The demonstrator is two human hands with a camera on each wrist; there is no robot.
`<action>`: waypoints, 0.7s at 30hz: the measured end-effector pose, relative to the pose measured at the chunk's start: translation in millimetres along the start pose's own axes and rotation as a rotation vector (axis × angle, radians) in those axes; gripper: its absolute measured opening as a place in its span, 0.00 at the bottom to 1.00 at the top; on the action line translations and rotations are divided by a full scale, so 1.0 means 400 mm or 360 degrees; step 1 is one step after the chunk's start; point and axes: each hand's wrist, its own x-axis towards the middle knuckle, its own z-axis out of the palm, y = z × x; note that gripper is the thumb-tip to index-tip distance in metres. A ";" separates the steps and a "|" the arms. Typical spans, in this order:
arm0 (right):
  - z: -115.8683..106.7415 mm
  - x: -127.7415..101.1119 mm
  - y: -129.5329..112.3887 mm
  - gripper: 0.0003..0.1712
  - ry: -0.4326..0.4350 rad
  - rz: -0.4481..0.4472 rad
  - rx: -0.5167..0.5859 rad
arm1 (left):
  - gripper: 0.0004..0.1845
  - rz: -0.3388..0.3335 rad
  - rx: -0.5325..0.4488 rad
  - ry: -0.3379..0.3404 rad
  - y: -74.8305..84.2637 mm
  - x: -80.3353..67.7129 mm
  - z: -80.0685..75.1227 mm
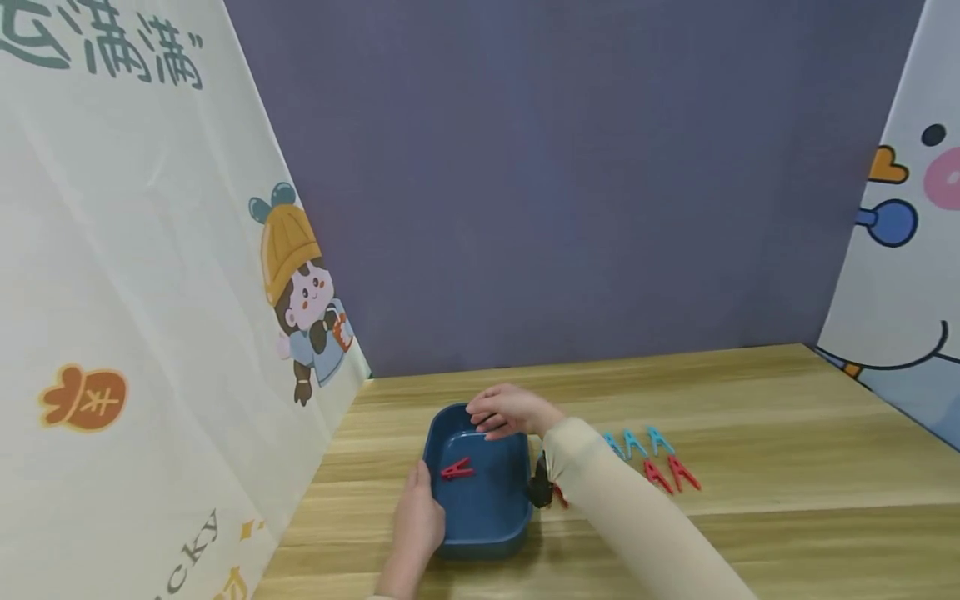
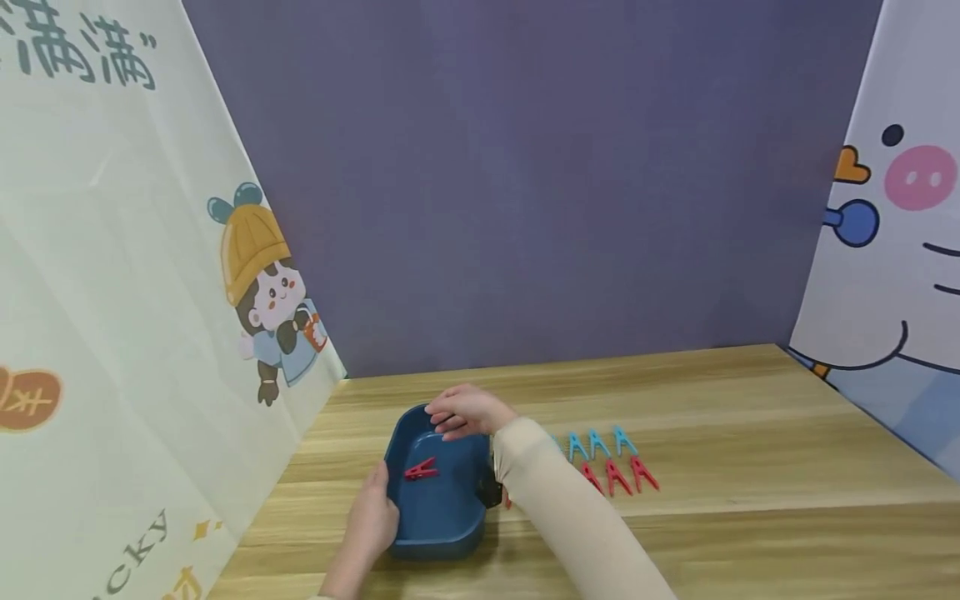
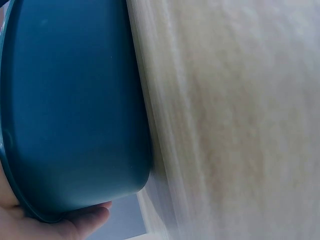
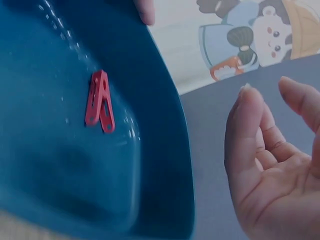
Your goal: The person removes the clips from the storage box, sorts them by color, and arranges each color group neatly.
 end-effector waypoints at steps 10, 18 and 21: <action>0.043 0.052 0.034 0.19 0.0004 -0.0023 -0.0042 | 0.27 0.0002 -0.0020 0.0009 0.003 -0.003 0.000; 0.064 0.077 0.049 0.12 0.0055 0.0023 -0.0089 | 0.28 0.0002 -0.0013 0.0034 0.003 -0.002 0.002; 0.072 0.083 0.057 0.12 0.0073 0.0040 -0.0119 | 0.28 0.0015 -0.0009 0.0054 -0.001 -0.001 0.004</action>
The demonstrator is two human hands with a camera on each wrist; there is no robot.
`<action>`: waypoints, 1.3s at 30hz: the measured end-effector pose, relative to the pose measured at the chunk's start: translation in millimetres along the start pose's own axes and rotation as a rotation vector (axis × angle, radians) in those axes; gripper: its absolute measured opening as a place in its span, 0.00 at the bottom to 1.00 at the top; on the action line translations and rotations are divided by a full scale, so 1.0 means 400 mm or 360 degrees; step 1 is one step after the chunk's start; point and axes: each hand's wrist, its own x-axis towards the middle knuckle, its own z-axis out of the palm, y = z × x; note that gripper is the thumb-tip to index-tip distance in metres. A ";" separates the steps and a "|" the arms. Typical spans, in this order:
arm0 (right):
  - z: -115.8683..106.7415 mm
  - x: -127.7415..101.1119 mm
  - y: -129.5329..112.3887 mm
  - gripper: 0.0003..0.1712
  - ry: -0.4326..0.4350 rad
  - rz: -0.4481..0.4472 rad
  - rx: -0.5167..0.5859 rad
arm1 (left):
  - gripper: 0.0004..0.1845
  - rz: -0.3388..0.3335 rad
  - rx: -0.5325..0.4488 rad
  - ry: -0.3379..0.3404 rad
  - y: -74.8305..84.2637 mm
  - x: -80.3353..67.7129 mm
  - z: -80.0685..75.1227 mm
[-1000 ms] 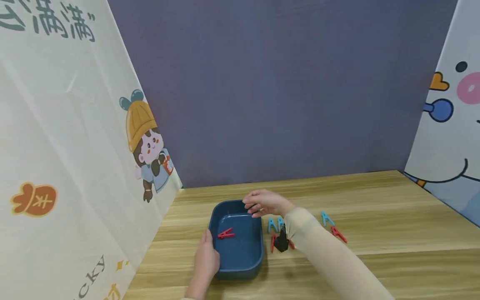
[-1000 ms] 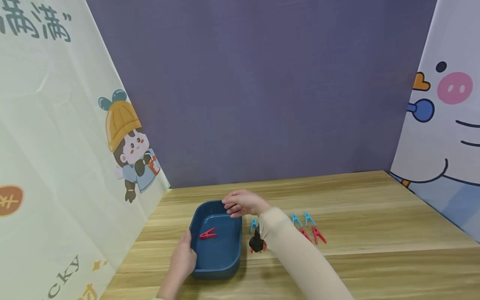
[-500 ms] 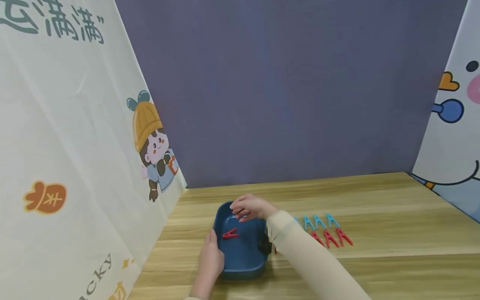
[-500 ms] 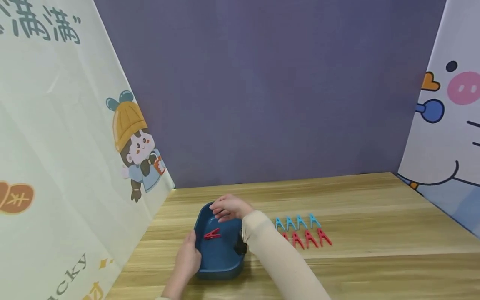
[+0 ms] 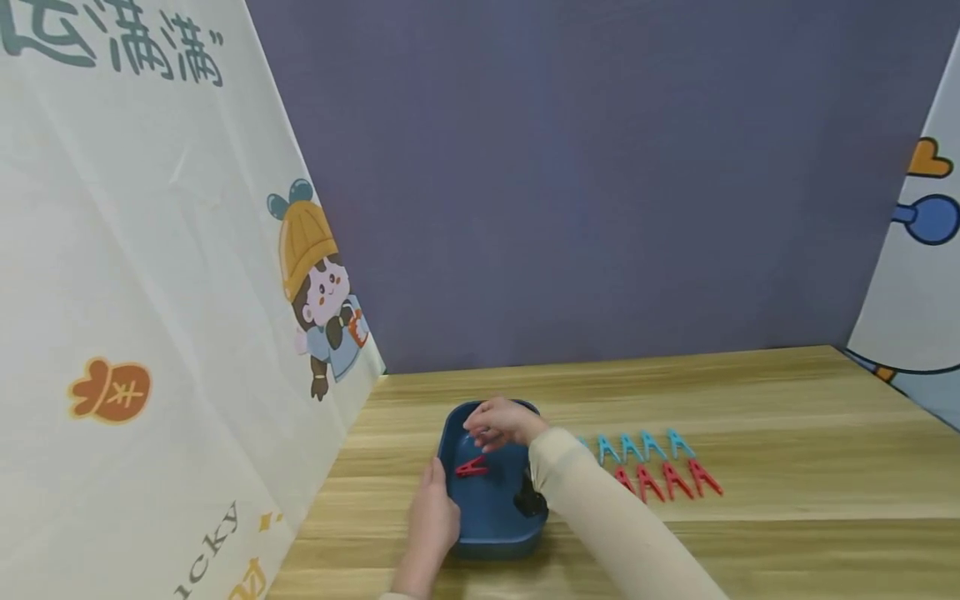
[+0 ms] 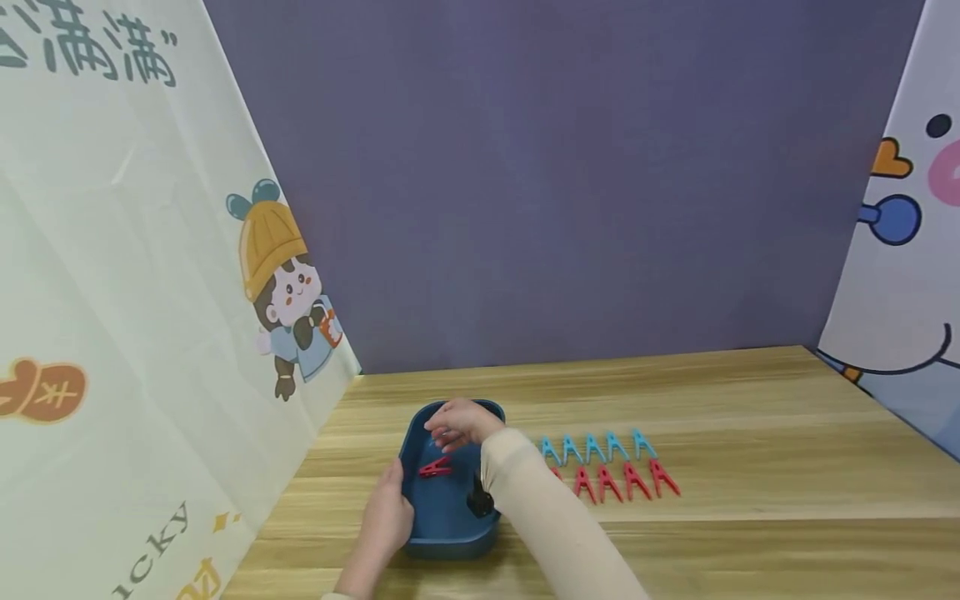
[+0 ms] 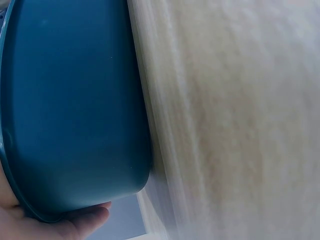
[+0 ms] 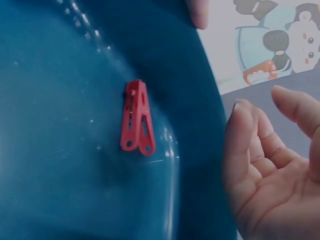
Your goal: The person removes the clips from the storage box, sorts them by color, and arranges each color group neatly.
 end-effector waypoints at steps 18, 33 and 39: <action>0.016 0.008 0.055 0.04 0.0082 0.0190 -0.0280 | 0.28 -0.0072 -0.0020 -0.0073 0.003 0.001 0.001; 0.043 0.008 0.067 0.09 0.0079 0.0301 -0.0370 | 0.28 -0.0065 -0.0004 -0.0052 0.006 0.003 0.001; 0.049 0.010 0.068 0.06 0.0067 0.0307 -0.0352 | 0.28 -0.0112 -0.0016 -0.0091 0.007 0.004 0.001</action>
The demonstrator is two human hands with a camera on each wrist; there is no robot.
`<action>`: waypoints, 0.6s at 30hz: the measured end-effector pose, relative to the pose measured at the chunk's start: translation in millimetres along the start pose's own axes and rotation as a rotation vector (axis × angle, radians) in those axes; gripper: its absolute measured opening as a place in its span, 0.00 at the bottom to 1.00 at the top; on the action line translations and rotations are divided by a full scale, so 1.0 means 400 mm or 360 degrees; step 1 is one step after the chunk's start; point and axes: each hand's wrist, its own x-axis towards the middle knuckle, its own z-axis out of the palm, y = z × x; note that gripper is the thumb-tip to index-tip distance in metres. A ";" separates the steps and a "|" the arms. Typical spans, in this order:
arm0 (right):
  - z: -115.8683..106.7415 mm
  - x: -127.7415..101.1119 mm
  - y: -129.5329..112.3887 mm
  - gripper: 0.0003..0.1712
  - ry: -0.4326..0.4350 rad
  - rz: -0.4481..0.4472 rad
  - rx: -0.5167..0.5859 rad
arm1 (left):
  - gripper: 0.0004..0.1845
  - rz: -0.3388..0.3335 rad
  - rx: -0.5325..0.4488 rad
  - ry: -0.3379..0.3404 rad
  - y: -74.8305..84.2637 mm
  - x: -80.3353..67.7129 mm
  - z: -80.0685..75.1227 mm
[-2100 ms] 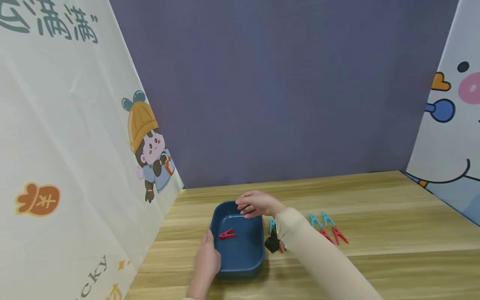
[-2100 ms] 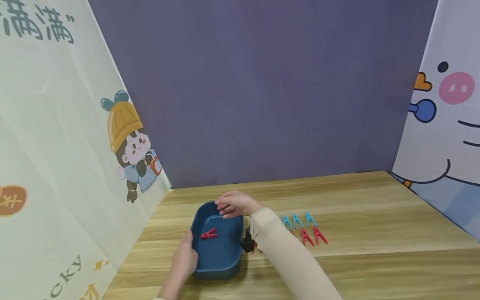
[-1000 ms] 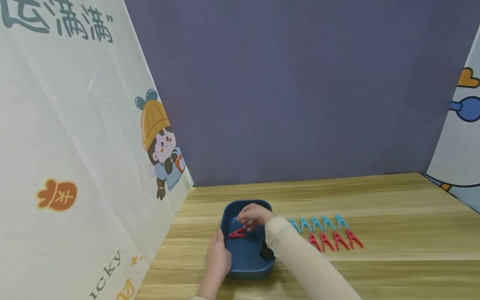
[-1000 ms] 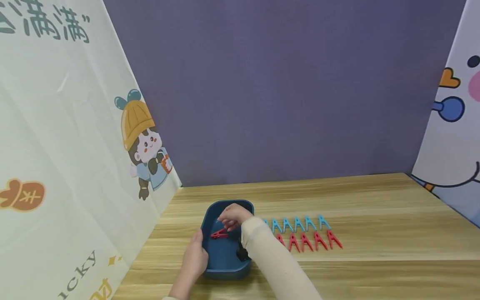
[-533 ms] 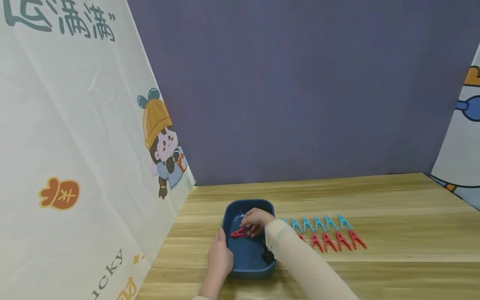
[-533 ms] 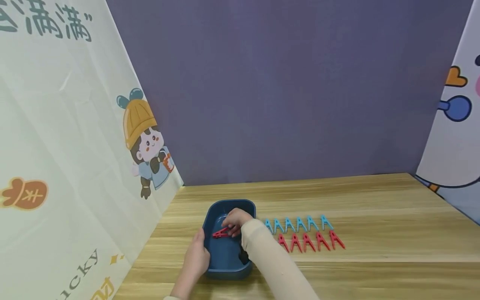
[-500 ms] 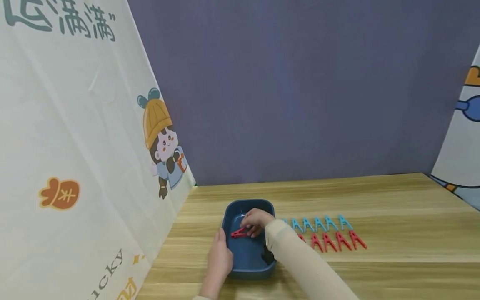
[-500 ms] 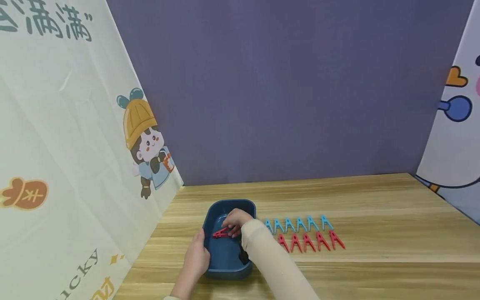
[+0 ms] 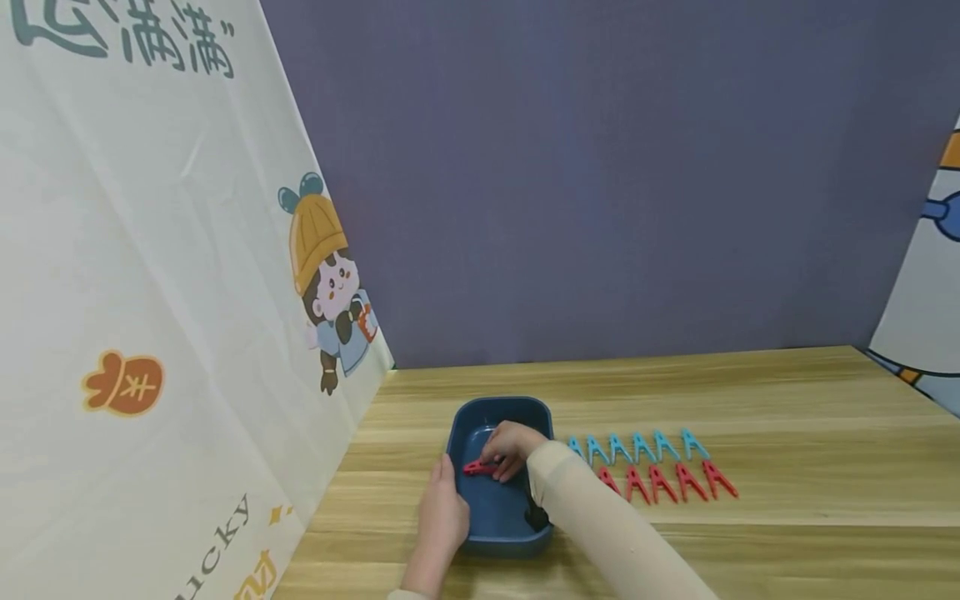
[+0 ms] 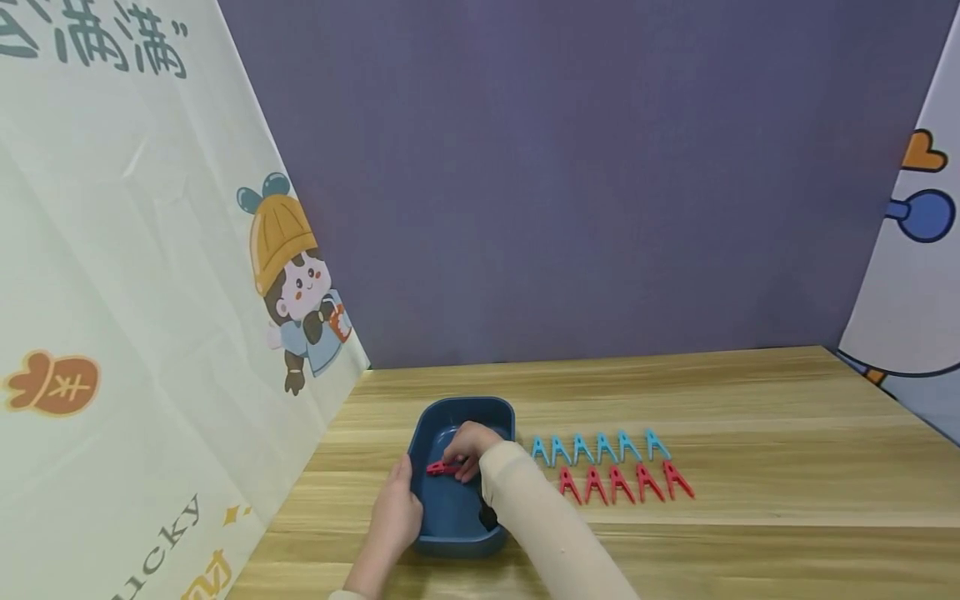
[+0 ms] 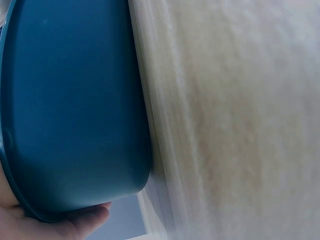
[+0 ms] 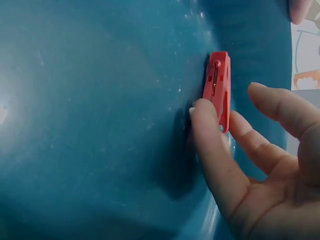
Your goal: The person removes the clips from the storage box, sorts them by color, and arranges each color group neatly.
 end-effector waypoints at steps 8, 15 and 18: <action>-0.003 0.008 0.003 0.06 -0.0022 -0.0016 0.0011 | 0.27 0.0015 0.0015 -0.0001 0.001 0.001 -0.002; -0.003 0.003 -0.002 0.03 -0.0037 -0.0054 0.0017 | 0.27 -0.0003 0.0018 -0.0004 0.002 0.003 -0.001; -0.004 0.000 -0.003 0.03 -0.0023 -0.0071 0.0001 | 0.27 -0.0022 0.0015 -0.0013 0.001 0.003 0.000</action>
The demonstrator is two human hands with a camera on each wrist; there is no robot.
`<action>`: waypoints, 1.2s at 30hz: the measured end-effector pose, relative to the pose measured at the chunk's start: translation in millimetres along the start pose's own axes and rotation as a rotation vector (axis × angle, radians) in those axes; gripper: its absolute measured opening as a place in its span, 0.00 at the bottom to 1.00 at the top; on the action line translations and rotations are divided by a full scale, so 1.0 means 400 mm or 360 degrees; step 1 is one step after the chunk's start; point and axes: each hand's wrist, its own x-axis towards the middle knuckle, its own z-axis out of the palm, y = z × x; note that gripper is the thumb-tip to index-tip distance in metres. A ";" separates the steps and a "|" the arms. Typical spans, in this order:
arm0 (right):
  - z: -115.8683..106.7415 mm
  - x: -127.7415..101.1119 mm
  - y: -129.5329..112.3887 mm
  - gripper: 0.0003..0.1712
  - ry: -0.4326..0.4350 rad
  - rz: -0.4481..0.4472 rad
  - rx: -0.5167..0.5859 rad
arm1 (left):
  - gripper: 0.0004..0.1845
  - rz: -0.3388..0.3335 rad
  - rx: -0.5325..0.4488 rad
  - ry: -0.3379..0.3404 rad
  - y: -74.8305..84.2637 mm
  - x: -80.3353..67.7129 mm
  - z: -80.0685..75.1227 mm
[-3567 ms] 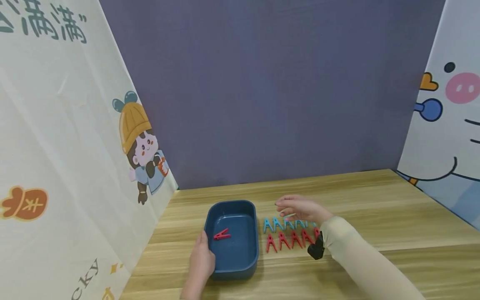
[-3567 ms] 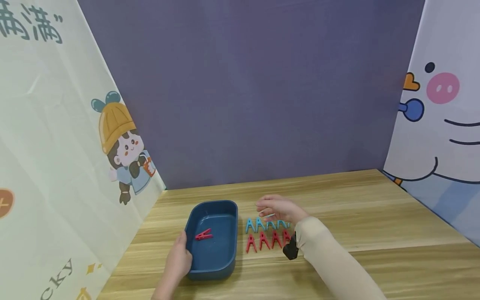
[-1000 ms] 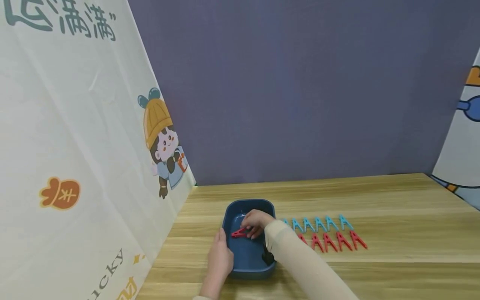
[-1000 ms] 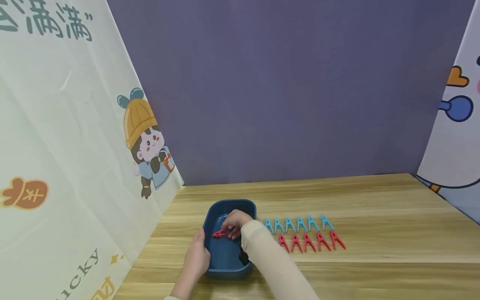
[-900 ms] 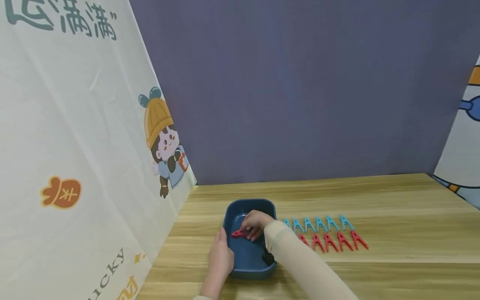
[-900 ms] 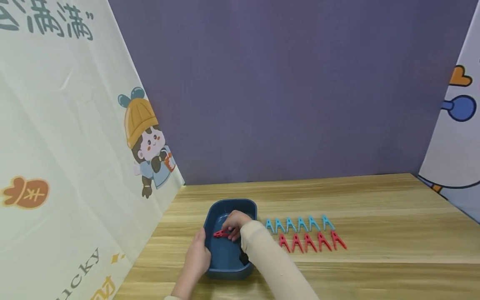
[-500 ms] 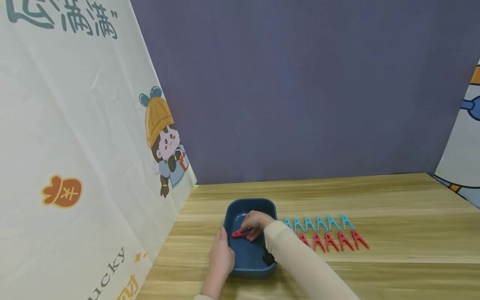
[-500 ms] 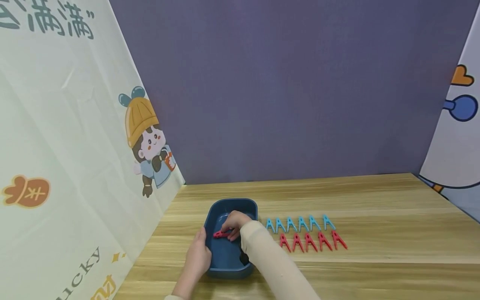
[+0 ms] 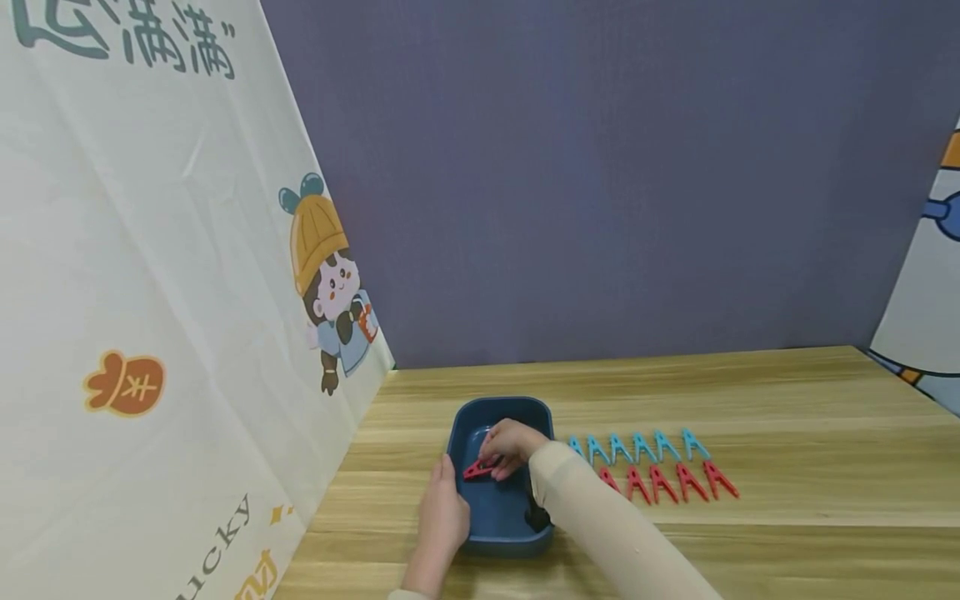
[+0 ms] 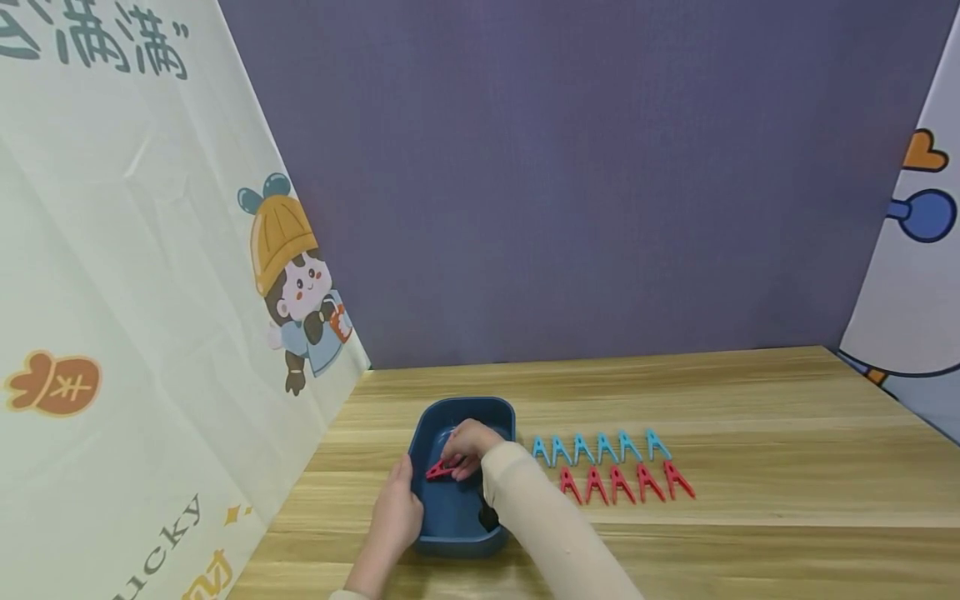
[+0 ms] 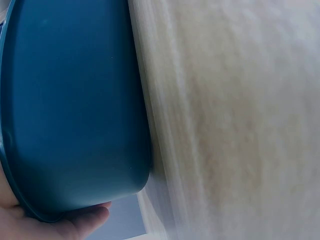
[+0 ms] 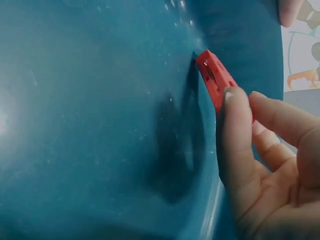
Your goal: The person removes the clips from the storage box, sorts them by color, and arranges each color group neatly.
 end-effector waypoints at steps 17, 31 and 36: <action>-0.027 -0.017 -0.032 0.08 -0.0027 -0.0046 0.0201 | 0.27 0.0075 0.0013 0.0073 -0.001 -0.004 0.002; -0.094 -0.025 -0.024 0.09 -0.0112 -0.0025 0.0583 | 0.27 0.0106 -0.0007 0.0110 -0.004 -0.005 0.007; -0.127 -0.042 -0.018 0.07 -0.0095 -0.0084 0.0666 | 0.27 0.0117 -0.0003 0.0131 -0.004 -0.009 0.003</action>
